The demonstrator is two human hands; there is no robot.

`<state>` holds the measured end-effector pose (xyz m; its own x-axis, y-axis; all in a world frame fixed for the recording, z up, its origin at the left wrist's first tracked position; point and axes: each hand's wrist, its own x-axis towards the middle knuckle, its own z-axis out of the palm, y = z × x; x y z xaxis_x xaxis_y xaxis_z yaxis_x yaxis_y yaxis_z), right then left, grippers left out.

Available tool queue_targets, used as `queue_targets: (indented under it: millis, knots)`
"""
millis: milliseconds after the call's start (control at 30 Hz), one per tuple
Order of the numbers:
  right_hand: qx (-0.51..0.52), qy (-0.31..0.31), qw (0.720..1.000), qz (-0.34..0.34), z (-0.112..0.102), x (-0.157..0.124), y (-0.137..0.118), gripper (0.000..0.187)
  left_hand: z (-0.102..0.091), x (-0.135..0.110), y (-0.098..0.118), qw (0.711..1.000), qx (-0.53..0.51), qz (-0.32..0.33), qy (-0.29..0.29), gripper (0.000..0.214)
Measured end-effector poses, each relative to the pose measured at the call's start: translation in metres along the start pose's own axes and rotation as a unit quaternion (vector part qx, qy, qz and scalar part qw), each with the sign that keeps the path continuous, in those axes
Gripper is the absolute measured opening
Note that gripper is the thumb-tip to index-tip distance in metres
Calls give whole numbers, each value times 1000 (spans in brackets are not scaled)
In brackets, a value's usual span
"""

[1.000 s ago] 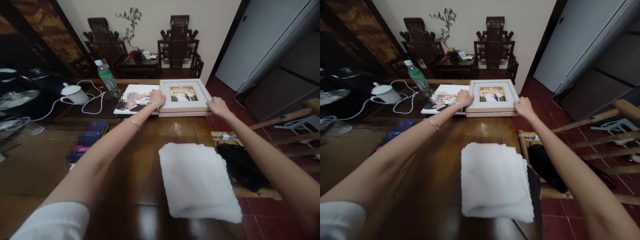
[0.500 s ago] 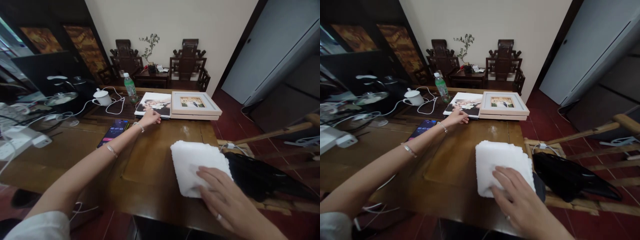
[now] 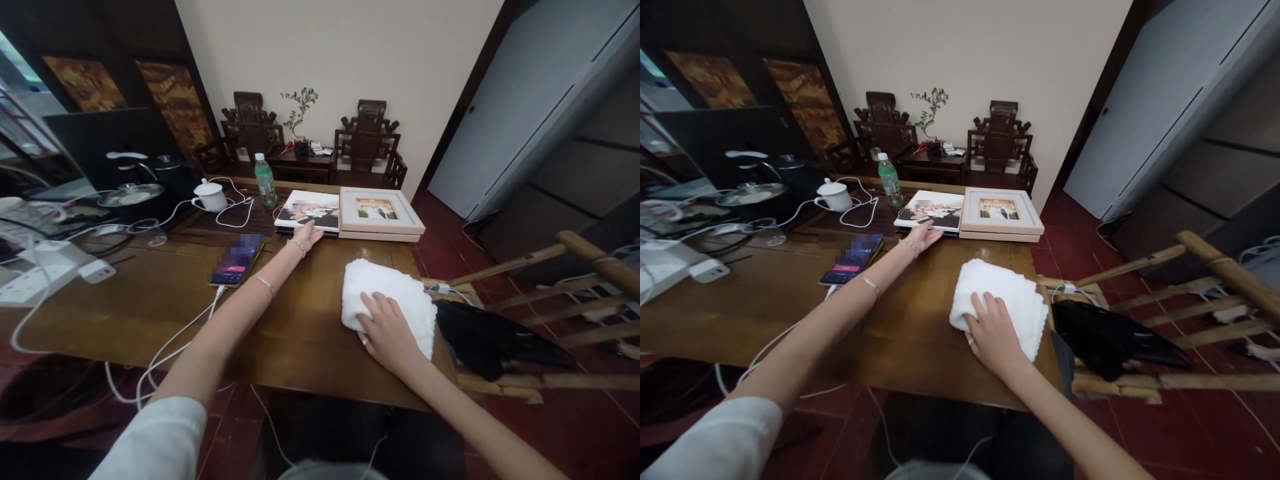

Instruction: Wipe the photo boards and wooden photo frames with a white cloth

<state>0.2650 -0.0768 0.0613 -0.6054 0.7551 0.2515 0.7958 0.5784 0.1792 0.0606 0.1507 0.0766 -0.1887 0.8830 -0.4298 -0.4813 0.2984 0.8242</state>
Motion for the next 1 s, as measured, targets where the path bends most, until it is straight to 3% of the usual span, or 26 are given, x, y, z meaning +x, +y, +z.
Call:
queue_targets:
  millis: [167, 267, 467, 533, 600, 667, 700, 833, 1000]
  knots:
    - [1, 29, 1000, 12, 13, 8, -2, 12, 16, 8, 1, 996, -38, 13, 74, 35]
    - [27, 68, 997, -19, 18, 3, 0, 15, 25, 14, 1, 992, -56, 21, 112, 35]
    - [138, 215, 963, -86, 9, -4, 2, 14, 26, 22, 13, 989, -89, 47, 105, 33]
    - [214, 275, 937, -32, 0, -4, 8, 15, 17, 20, 25, 990, -95, 65, 79, 30]
    - [307, 330, 889, 82, -12, -4, 20, 14, 2, 14, 40, 991, -96, 79, 52, 26]
    - [384, 350, 835, 181, -26, -5, 36, 16, -17, 3, 55, 992, -91, 88, 29, 20]
    - [405, 342, 824, 198, -34, -5, 45, 16, -27, -4, 62, 992, -85, 93, 17, 18]
    - [437, 270, 849, 123, -62, -9, 70, 11, -70, -43, 79, 990, -10, 126, -58, 13]
    - [470, 311, 814, 143, -85, -17, 73, 9, -113, -100, 84, 984, 47, 154, -81, 17]
